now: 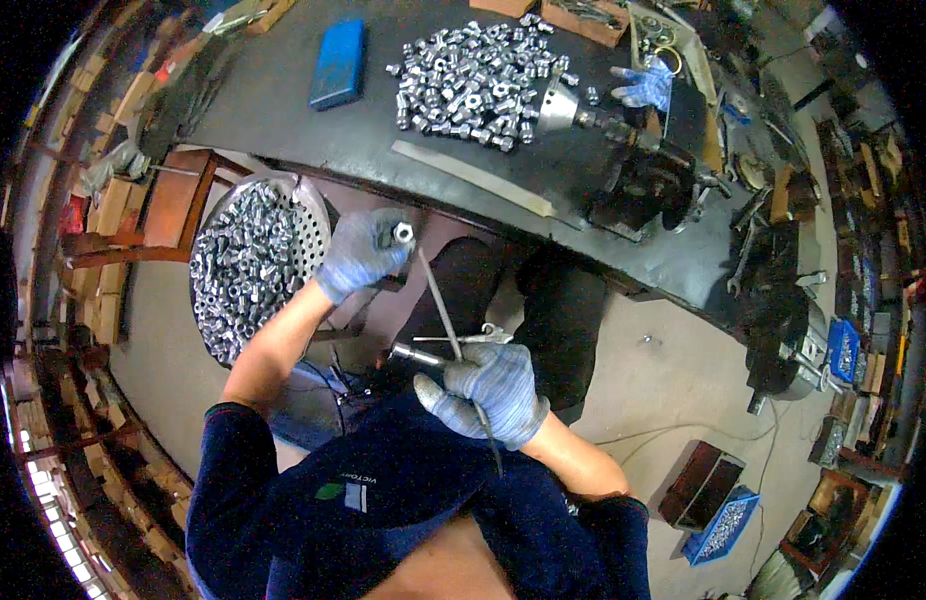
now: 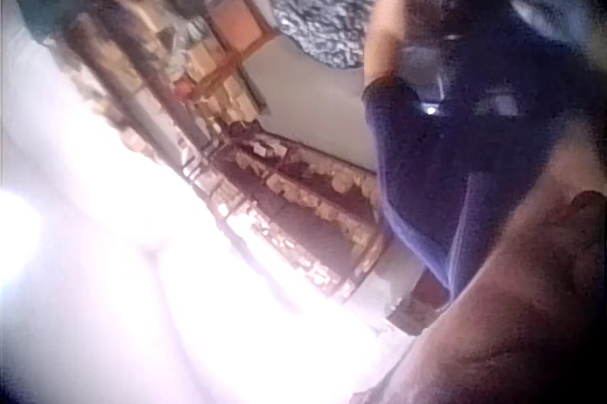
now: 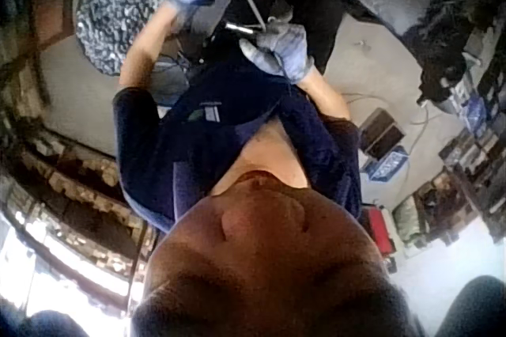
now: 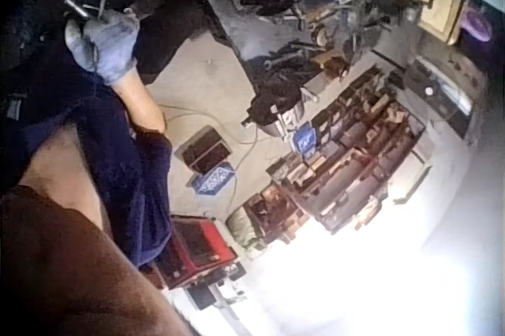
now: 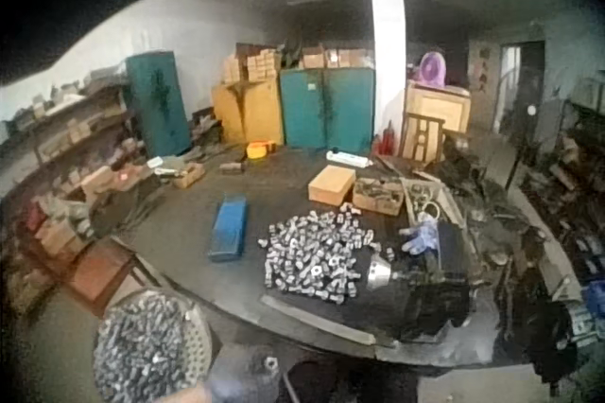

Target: The person picks up metal components one by one from a tray and uses a set of calipers to measure them, then places them into a pile on a workbench.

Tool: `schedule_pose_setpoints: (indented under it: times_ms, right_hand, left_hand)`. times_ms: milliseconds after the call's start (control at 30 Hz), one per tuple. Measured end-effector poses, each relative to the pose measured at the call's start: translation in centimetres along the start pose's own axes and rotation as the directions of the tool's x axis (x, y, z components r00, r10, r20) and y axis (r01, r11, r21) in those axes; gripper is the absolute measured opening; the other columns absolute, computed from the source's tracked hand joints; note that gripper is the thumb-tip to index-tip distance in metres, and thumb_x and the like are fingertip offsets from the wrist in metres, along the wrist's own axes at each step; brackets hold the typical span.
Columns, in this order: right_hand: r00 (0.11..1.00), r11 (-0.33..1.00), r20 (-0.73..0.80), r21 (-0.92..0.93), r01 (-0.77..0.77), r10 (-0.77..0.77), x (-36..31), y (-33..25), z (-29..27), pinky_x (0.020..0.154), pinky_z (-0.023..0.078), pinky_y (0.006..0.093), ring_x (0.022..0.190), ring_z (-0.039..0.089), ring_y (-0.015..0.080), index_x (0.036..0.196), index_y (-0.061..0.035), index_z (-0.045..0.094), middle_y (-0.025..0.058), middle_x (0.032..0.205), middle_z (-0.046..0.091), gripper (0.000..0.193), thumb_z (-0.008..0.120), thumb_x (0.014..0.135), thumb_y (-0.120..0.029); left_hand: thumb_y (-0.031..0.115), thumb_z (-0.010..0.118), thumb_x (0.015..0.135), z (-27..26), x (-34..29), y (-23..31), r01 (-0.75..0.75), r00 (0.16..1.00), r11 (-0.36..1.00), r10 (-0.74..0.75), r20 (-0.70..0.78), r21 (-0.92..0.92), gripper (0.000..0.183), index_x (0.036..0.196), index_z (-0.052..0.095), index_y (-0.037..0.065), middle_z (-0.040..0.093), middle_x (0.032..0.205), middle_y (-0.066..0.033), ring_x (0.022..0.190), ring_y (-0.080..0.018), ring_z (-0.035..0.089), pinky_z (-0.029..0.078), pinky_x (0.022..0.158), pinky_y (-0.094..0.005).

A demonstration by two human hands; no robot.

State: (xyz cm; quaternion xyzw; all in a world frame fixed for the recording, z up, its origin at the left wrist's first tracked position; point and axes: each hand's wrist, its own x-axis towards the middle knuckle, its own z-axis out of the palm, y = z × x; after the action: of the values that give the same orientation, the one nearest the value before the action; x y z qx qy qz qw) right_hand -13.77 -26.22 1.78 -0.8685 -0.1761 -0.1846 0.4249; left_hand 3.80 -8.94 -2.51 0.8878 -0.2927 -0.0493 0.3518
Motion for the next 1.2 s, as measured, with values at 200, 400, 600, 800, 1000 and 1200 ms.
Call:
schedule_pose_setpoints:
  times_ms: [200,400,600,800,1000,1200]
  right_hand:
    - [0.996,0.994,-0.064,0.094,-0.063,0.069,-1.2,1.2,0.7,0.046,0.040,0.0346,0.044,0.050,0.0271,0.047,-0.0121,0.051,0.0081,0.047,0.047,0.032,0.075,0.067,-0.019]
    - [0.979,0.979,-0.060,0.072,-0.191,0.196,-1.5,0.8,-0.1,0.051,0.045,0.0349,0.051,0.054,0.0279,0.049,-0.0107,0.048,0.0102,0.054,0.052,0.033,0.075,0.066,-0.015]
    - [0.978,0.974,-0.010,0.093,-0.206,0.208,-1.7,1.3,0.0,0.057,0.049,0.0333,0.056,0.058,0.0280,0.052,-0.0107,0.048,0.0097,0.060,0.057,0.030,0.076,0.064,-0.014]
    - [0.967,0.962,0.042,0.093,-0.255,0.252,-1.9,1.4,1.2,0.065,0.051,0.0318,0.053,0.056,0.0280,0.051,-0.0111,0.047,0.0105,0.059,0.055,0.030,0.075,0.063,-0.011]
    - [0.981,0.971,0.053,0.142,-0.191,0.185,-1.5,1.6,1.9,0.065,0.050,0.0328,0.049,0.051,0.0291,0.050,-0.0104,0.047,0.0115,0.052,0.047,0.032,0.076,0.062,-0.012]
    - [0.979,0.974,0.033,0.101,-0.204,0.202,-1.7,1.4,1.9,0.059,0.048,0.0325,0.048,0.050,0.0287,0.050,-0.0105,0.046,0.0109,0.052,0.047,0.032,0.075,0.062,-0.011]
  left_hand:
    - [0.031,0.066,0.072,0.8,11.8,-2.4,-0.043,0.996,0.995,0.050,-0.073,0.084,0.031,0.092,0.068,0.008,0.065,0.083,-0.0170,0.076,-0.0314,0.063,0.050,0.070,-0.0395]
    - [0.005,0.065,0.079,-2.4,19.8,-0.3,-0.139,0.974,0.600,-0.060,-0.218,-0.788,0.038,0.115,0.055,-0.006,0.066,0.090,-0.0091,0.061,-0.0126,0.060,0.050,0.061,-0.0248]
    - [0.010,0.064,0.081,-6.0,11.7,-3.9,0.044,0.999,0.893,-0.038,0.022,-0.447,0.037,0.115,0.057,-0.002,0.066,0.090,-0.0096,0.077,-0.0142,0.063,0.050,0.068,-0.0273]
    - [0.028,0.059,0.076,-10.1,-2.2,-10.8,0.020,0.919,0.812,-0.244,0.310,0.583,0.034,0.103,0.063,0.008,0.065,0.084,-0.0165,0.082,-0.0332,0.063,0.049,0.072,-0.0429]
    - [0.029,0.060,0.074,-8.9,-9.0,-10.3,0.084,0.833,0.727,-0.427,0.353,0.682,0.029,0.097,0.067,0.012,0.066,0.090,-0.0141,0.085,-0.0327,0.063,0.049,0.077,-0.0420]
    - [0.022,0.060,0.074,-7.0,-9.9,-10.3,0.070,0.846,0.737,-0.401,0.352,0.672,0.023,0.094,0.067,0.014,0.066,0.087,-0.0139,0.080,-0.0334,0.063,0.050,0.070,-0.0428]
